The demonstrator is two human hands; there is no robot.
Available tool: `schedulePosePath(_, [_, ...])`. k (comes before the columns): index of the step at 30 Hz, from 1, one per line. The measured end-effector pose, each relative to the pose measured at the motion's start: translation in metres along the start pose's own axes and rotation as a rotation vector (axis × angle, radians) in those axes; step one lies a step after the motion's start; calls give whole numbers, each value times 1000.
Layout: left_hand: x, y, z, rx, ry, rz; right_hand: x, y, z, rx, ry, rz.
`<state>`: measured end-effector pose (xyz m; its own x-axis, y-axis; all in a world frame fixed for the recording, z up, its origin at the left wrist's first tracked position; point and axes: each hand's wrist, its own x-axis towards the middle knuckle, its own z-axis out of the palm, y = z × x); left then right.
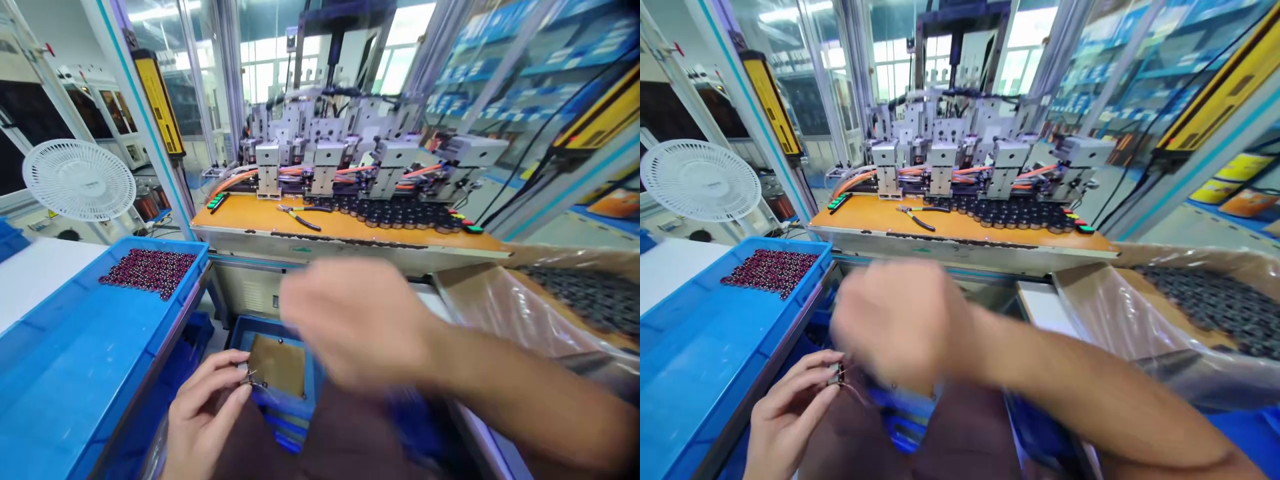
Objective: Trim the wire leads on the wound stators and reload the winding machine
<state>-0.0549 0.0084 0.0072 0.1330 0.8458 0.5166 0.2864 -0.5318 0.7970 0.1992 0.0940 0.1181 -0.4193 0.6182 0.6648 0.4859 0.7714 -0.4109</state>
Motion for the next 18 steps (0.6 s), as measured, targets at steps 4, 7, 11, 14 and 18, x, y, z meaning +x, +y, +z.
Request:
schedulePosePath(4, [8, -7, -8, 38, 111, -8, 86, 112, 8, -508, -71, 166])
schedulePosePath(7, [15, -8, -12, 13, 150, 8, 103, 169, 9, -604, -190, 281])
schedulePosePath(11, [18, -9, -17, -30, 172, 5, 87, 195, 17, -658, -324, 360])
schedulePosePath(14, [18, -11, -18, -51, 181, -2, 73, 195, 15, -636, -376, 318])
schedulePosePath(18, [18, -9, -13, -91, 201, -7, 48, 182, -1, -564, -381, 242])
